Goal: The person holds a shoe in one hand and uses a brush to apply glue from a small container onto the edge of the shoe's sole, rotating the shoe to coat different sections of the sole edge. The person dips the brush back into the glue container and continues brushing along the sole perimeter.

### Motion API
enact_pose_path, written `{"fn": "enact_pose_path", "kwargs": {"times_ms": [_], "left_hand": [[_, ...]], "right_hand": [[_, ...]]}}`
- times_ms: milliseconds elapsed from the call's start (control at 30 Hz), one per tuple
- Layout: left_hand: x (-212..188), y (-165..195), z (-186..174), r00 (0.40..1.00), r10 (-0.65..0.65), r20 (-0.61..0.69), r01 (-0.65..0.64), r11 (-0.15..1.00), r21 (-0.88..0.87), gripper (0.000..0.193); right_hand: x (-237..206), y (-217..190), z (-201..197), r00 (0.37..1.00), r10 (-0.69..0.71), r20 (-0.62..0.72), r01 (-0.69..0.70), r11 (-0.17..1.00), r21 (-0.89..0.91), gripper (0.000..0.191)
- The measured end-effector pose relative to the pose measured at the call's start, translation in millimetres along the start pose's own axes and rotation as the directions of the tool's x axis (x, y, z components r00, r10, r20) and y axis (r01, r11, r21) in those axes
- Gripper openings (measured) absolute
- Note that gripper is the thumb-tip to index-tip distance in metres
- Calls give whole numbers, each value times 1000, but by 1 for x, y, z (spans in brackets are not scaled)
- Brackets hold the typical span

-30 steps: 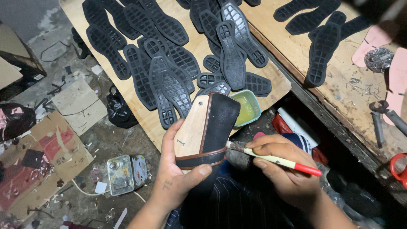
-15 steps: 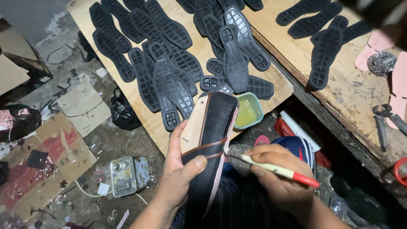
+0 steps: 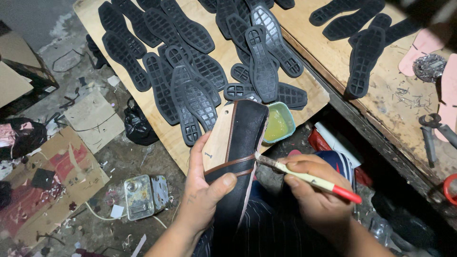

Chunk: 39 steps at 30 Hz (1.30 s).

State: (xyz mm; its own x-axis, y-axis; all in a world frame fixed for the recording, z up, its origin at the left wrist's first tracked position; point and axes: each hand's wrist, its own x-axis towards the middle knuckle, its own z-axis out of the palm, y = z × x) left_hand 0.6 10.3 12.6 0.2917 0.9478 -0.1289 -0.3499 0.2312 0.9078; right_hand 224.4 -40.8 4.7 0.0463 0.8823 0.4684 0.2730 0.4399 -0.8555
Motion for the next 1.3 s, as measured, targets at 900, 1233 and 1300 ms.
{"fn": "enact_pose_path", "kwargs": {"times_ms": [900,1233,1300], "left_hand": [[6,-14,3,996,-85,-11,81,978,-193,84],[6,-18,6,992,-89,-91,71,980,-187,78],[6,-19,4,996,-42,-80,33,994,-105,81]], "right_hand": [[12,-14,-9,981,-98,167,127,976,-176,31],[15,-13,-3,961,-142,236,173,978,-117,30],[16,-13,-5,981,-29,190,50,993,-105,25]]}}
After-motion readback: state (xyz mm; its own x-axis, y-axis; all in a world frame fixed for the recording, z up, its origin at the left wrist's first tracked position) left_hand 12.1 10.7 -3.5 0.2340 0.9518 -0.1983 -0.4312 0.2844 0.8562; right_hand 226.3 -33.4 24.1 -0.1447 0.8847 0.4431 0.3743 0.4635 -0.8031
